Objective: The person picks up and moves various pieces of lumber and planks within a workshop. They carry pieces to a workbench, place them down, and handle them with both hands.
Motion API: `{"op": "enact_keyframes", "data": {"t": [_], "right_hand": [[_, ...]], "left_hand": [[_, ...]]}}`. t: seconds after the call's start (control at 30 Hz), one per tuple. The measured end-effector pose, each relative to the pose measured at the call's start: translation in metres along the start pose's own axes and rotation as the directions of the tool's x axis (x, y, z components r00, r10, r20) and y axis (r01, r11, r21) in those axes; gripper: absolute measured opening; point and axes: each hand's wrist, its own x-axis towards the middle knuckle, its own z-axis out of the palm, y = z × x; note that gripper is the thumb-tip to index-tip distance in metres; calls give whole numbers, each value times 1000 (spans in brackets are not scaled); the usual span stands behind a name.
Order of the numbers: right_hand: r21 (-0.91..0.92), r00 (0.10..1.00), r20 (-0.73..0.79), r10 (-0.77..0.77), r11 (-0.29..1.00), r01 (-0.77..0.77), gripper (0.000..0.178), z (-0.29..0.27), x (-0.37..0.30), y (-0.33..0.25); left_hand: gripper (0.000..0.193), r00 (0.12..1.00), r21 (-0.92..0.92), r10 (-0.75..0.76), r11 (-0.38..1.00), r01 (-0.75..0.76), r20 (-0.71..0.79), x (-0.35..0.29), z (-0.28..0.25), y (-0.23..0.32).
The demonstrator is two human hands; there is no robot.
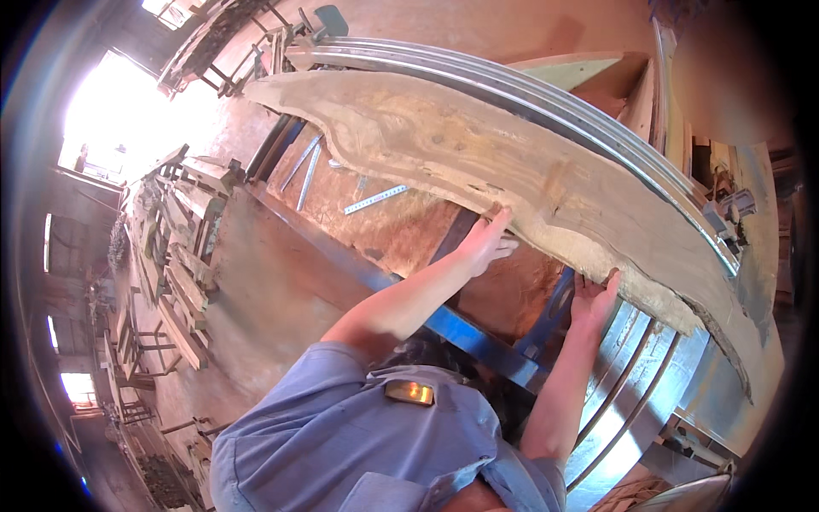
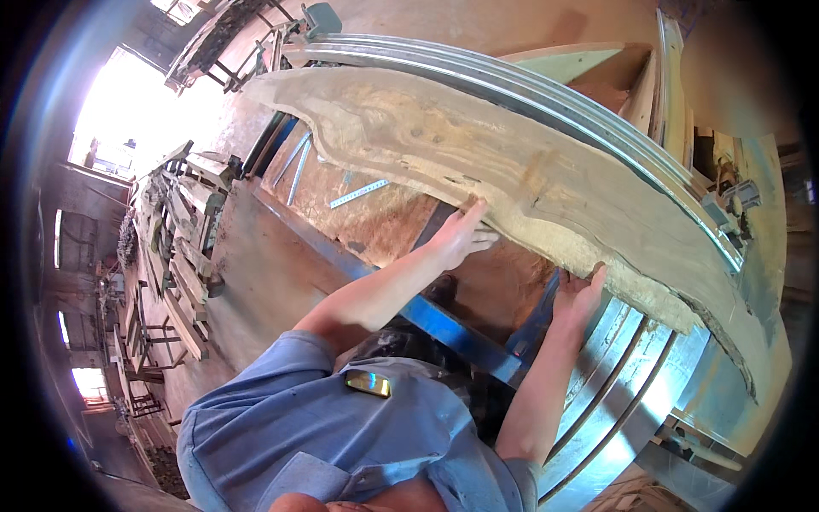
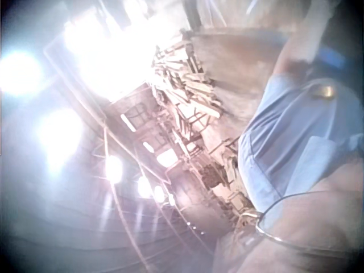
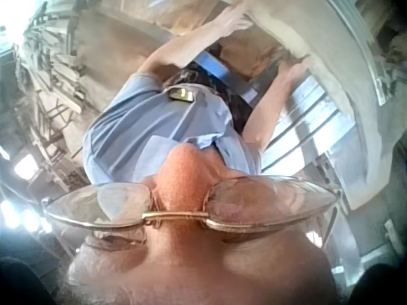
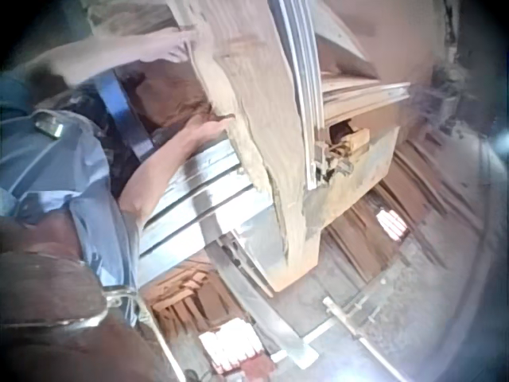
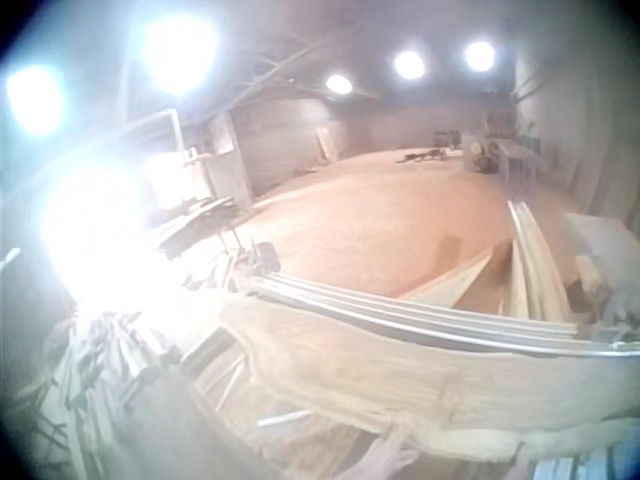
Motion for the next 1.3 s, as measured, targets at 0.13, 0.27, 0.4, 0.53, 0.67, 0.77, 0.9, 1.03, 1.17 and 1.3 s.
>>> {"op": "enact_keyframes", "data": {"t": [0.13,0.27,0.4,0.53,0.67,0.77,0.9,1.03,1.17,1.3], "right_hand": [[22,995,97,-4,1000,2,50,-7,8,0],[-32,997,74,34,999,-32,48,-2,4,5],[-175,997,41,69,983,-61,44,-16,-23,-12],[-285,987,15,-161,945,159,26,-17,-124,1],[-645,981,38,-188,746,168,23,-68,-239,65],[-704,992,-126,13,703,-99,25,-136,-304,132],[-999,999,3,-47,43,5,35,-251,-338,216],[-984,997,38,-72,-175,25,27,-266,-344,248],[-954,983,-38,-178,-288,-88,35,-307,-325,274],[-884,958,6,-285,-450,-128,56,-301,-278,277]], "left_hand": [[72,977,853,103,476,-213,186,-58,-21,-35],[63,934,934,-35,38,-354,355,-109,-40,-78],[53,852,842,10,-154,-516,524,-122,-58,-99],[61,798,778,-2,-217,-589,603,-115,-66,-98],[74,759,730,5,-280,-624,651,-111,-74,-102],[80,721,672,9,-372,-641,693,-109,-82,-115],[78,778,685,-53,-439,-581,626,-109,-70,-107],[72,770,633,-94,-511,-582,631,-103,-75,-100],[72,749,591,-93,-554,-587,657,-99,-79,-103],[72,771,585,-130,-577,-570,623,-105,-71,-99]]}}
